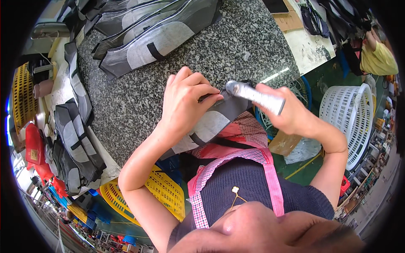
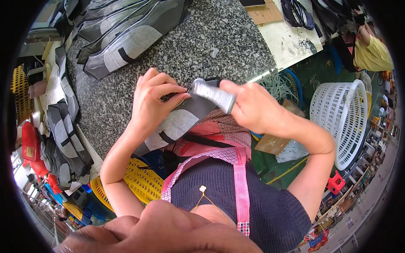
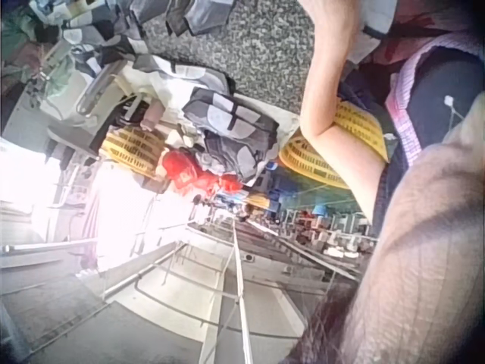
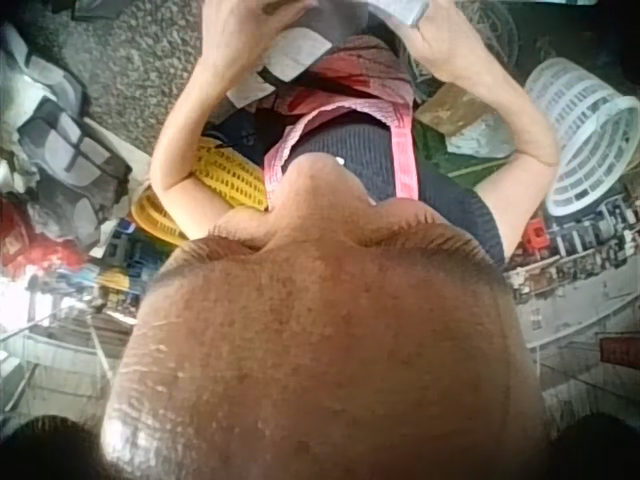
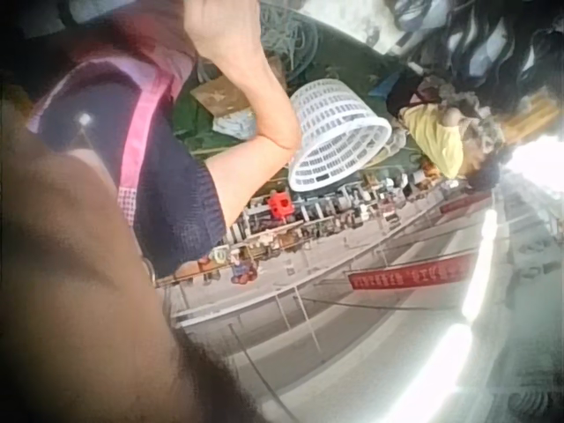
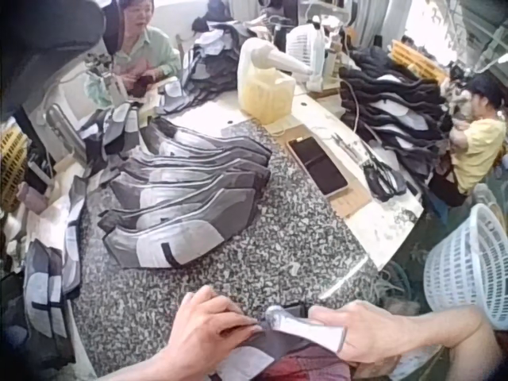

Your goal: The person folds the edges of shoe upper pieces by hand and flattens them along the seams using a hammer, repeating the process for multiple pieces.

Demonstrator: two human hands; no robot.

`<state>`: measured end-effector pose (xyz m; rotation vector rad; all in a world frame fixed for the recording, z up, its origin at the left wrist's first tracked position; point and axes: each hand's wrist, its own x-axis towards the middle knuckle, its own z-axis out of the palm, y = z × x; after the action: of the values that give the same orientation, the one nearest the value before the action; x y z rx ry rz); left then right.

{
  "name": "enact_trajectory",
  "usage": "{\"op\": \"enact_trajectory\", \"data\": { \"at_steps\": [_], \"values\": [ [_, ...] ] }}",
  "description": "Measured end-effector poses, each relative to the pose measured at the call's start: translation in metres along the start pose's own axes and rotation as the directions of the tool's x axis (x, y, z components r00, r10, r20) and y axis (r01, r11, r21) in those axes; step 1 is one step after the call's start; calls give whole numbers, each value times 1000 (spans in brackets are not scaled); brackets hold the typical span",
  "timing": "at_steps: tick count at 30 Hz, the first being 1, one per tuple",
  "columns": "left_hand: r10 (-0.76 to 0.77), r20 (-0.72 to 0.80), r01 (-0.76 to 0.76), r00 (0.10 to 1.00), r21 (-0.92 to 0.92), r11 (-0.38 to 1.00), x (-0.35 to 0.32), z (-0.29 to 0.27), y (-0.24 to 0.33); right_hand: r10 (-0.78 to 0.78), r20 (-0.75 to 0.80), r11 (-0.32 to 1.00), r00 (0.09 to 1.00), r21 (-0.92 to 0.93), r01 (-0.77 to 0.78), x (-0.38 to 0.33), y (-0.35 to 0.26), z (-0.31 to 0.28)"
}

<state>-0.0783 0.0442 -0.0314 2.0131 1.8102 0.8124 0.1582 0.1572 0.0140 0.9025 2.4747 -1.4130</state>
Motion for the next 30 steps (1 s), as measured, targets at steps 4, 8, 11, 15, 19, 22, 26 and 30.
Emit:
{"op": "enact_trajectory", "data": {
  "at_steps": [4, 8, 11, 15, 19, 22, 26, 30],
  "values": [
    [-23, 11, 24, 1000, -118, 993, -8, 7, 2, -161, -208, 987, 965, -41, 155, 0, 2, -5],
    [93, 51, -92, 994, -14, 996, -9, 4, 9, -262, -99, 963, 960, -93, 253, 1, 9, 1],
    [160, 83, -164, 984, 49, 985, -13, 4, 11, -189, -110, 981, 976, 10, 192, 5, 1, -6],
    [173, 90, -186, 981, 158, 970, -12, 3, 16, -113, -20, 993, 993, 8, 114, 5, 1, 4],
    [-284, 189, 322, 940, -209, 924, -15, -1, 14, -137, -25, 991, 990, 11, 137, 14, 2, 2],
    [-45, 40, 45, 998, 15, 999, -22, 3, 26, -177, -53, 984, 983, 1, 177, 13, 2, 0],
    [14, 25, -15, 1000, 47, 999, -24, 3, 27, -225, -64, 974, 972, -29, 224, 3, -1, 11],
    [-205, 192, 224, 960, -83, 971, -32, -7, 21, -146, 7, 985, 989, -90, 146, 7, -4, 6]
  ]
}}
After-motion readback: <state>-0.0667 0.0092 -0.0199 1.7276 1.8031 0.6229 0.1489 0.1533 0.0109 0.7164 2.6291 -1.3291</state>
